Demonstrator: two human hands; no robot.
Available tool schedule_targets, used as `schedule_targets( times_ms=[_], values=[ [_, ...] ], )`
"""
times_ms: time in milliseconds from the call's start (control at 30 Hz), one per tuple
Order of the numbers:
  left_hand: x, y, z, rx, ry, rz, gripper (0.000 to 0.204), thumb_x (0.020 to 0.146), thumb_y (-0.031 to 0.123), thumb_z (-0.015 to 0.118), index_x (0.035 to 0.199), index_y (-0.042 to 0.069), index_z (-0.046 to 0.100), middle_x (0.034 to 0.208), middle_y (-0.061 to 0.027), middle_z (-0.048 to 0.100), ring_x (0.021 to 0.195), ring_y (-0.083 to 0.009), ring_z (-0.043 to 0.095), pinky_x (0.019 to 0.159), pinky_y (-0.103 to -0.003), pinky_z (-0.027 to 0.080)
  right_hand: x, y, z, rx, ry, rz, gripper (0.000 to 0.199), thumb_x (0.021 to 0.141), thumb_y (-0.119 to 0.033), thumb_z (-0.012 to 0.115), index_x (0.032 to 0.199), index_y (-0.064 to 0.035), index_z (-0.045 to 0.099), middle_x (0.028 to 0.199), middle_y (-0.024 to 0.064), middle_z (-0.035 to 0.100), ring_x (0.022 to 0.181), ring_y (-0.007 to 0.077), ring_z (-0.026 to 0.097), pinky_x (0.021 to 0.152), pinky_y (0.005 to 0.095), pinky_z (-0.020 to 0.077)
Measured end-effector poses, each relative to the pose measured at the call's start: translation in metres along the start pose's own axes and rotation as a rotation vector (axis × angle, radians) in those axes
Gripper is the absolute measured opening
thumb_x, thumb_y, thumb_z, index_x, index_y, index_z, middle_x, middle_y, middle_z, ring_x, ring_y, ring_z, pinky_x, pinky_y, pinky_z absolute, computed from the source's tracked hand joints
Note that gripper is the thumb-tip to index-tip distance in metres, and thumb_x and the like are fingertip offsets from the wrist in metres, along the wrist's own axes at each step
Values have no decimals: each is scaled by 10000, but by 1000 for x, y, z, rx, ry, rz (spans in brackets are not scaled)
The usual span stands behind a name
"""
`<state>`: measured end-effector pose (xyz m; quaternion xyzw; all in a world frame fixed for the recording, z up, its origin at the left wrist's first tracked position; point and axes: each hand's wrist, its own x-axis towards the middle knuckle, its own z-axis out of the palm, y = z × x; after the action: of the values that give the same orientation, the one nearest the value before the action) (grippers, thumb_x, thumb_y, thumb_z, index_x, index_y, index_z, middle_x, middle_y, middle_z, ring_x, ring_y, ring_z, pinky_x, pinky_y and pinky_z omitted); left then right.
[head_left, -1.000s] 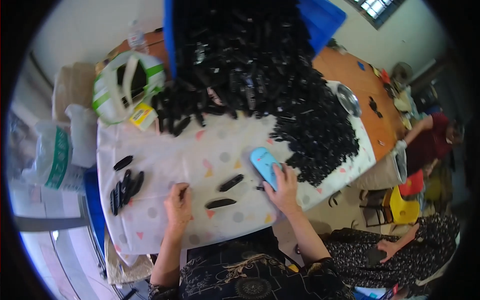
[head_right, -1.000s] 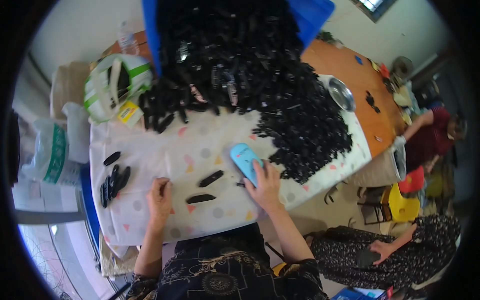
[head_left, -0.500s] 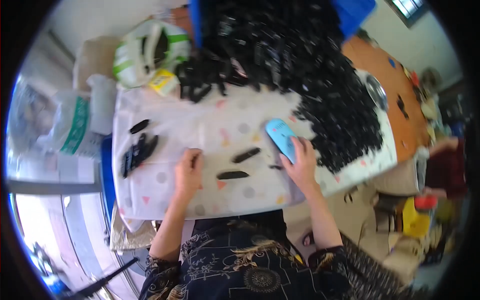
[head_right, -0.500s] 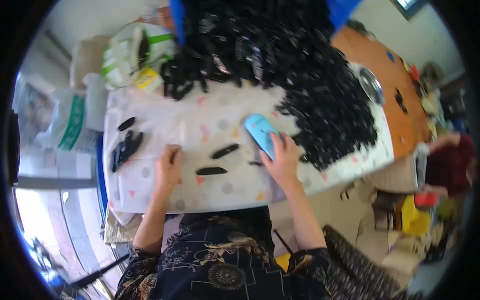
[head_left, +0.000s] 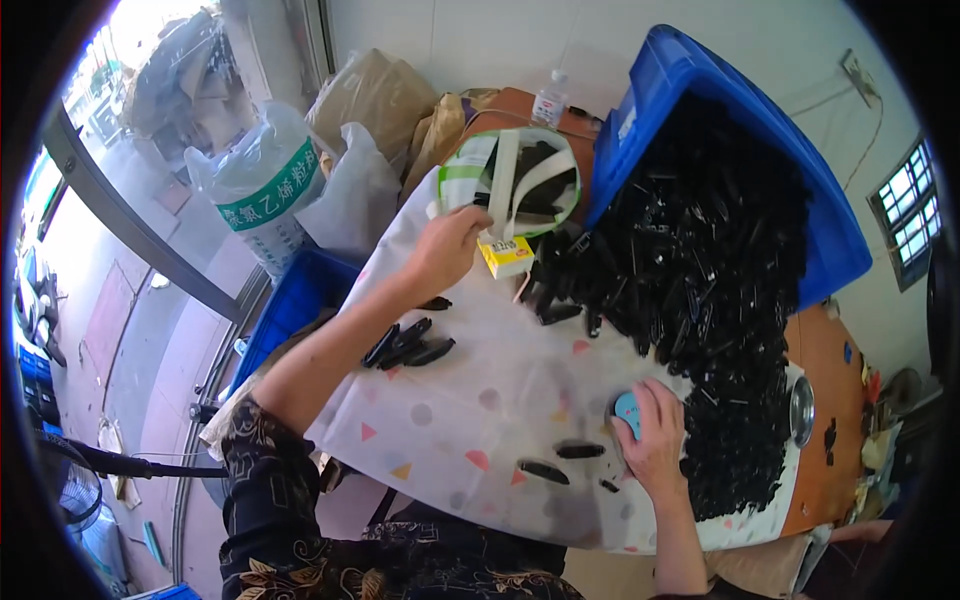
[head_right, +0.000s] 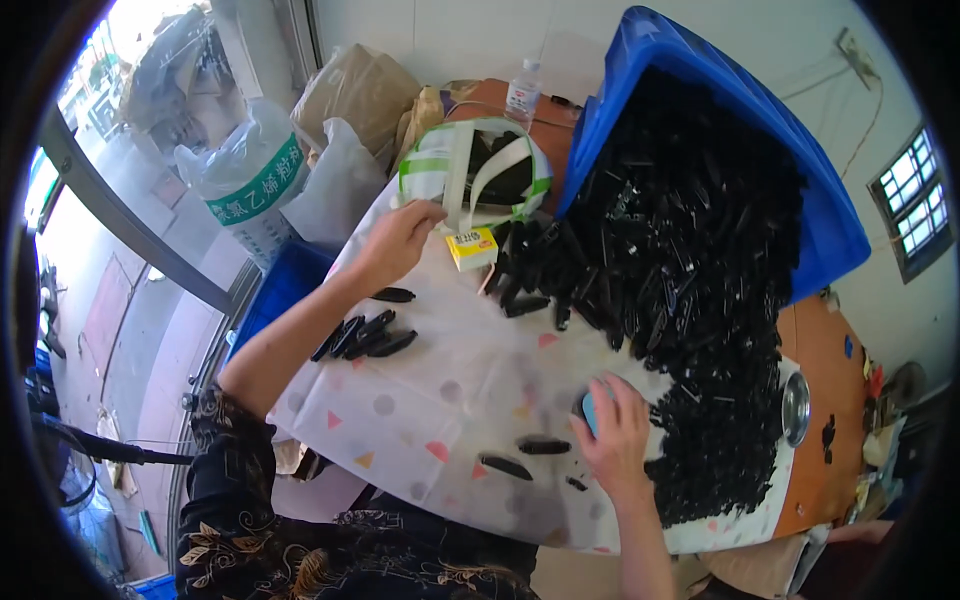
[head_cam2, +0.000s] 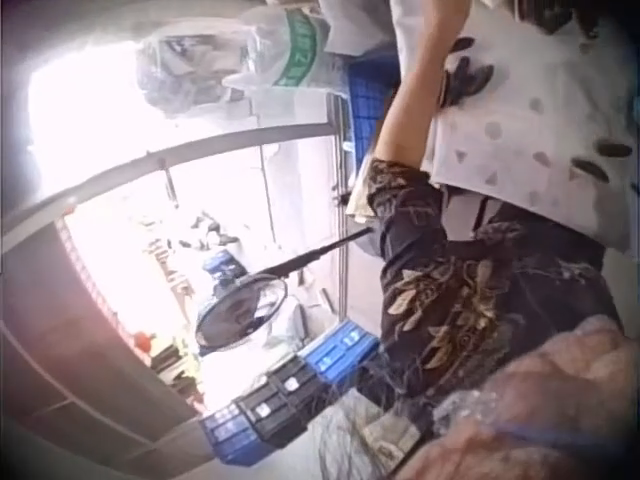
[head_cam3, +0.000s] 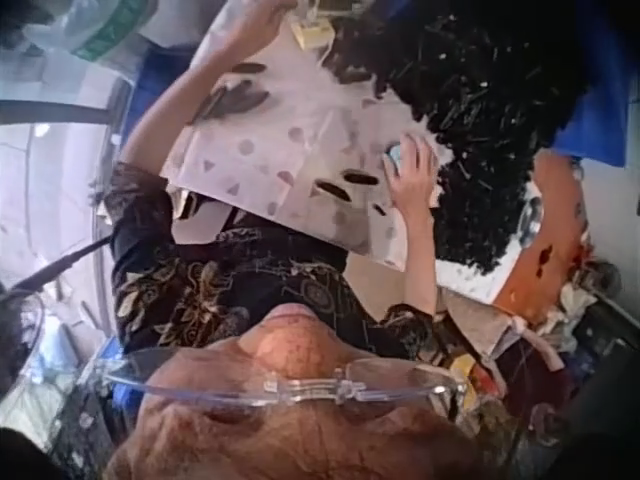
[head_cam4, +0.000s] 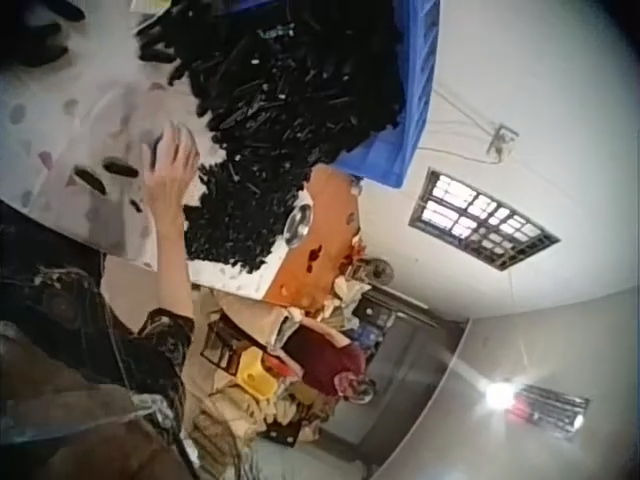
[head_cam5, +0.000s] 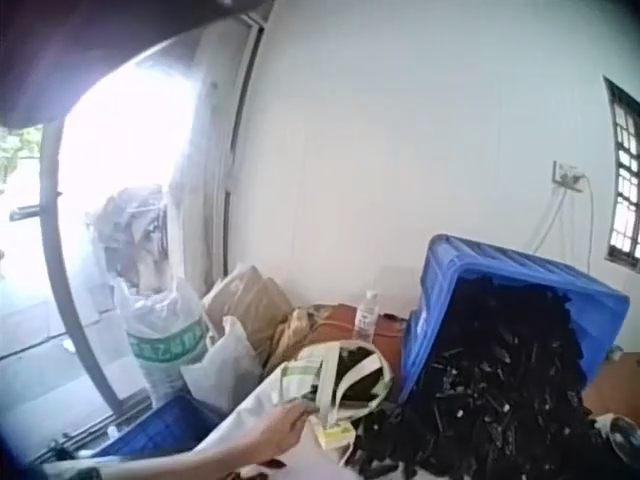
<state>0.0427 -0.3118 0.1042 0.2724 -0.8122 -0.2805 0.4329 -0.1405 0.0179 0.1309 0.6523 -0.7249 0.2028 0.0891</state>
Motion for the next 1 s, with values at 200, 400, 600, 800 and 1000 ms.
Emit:
schedule_targets(
  times_ms=[200,400,600,800,1000],
  values=[
    [86,-65,42,228,-236,-62,243,791,61,472,986,58,616,931,-187,630,895,-386,585,760,-422,465,178,-33,55,-125,66,-559,529,620,-117,732,1105,4,556,1152,152,530,1126,311,497,926,411,400],
    [164,-19,41,-142,-766,-147,231,756,137,505,887,60,679,915,-165,658,844,-307,630,726,-374,488,273,-24,104,-173,-277,-425,490,737,-219,680,1177,-66,529,1064,177,549,988,351,549,839,438,443],
    [181,-120,64,368,-622,426,226,774,135,545,914,8,668,928,-147,670,860,-246,637,721,-347,491,352,-7,117,-95,-555,-289,197,856,-145,492,1000,-20,541,928,278,567,832,406,580,756,486,459],
    [173,-76,105,-197,-767,-43,203,780,183,581,912,66,682,935,-130,670,886,-275,630,789,-371,484,340,32,68,-241,-390,-191,255,758,57,429,985,35,540,936,276,581,884,440,557,783,492,456],
    [171,-76,137,169,-847,126,341,797,131,515,1126,99,598,1098,-141,626,1024,-317,590,858,-403,468,326,24,64,-306,-387,-157,369,753,81,429,1105,21,521,1002,266,568,930,438,551,808,480,466]
  ],
)
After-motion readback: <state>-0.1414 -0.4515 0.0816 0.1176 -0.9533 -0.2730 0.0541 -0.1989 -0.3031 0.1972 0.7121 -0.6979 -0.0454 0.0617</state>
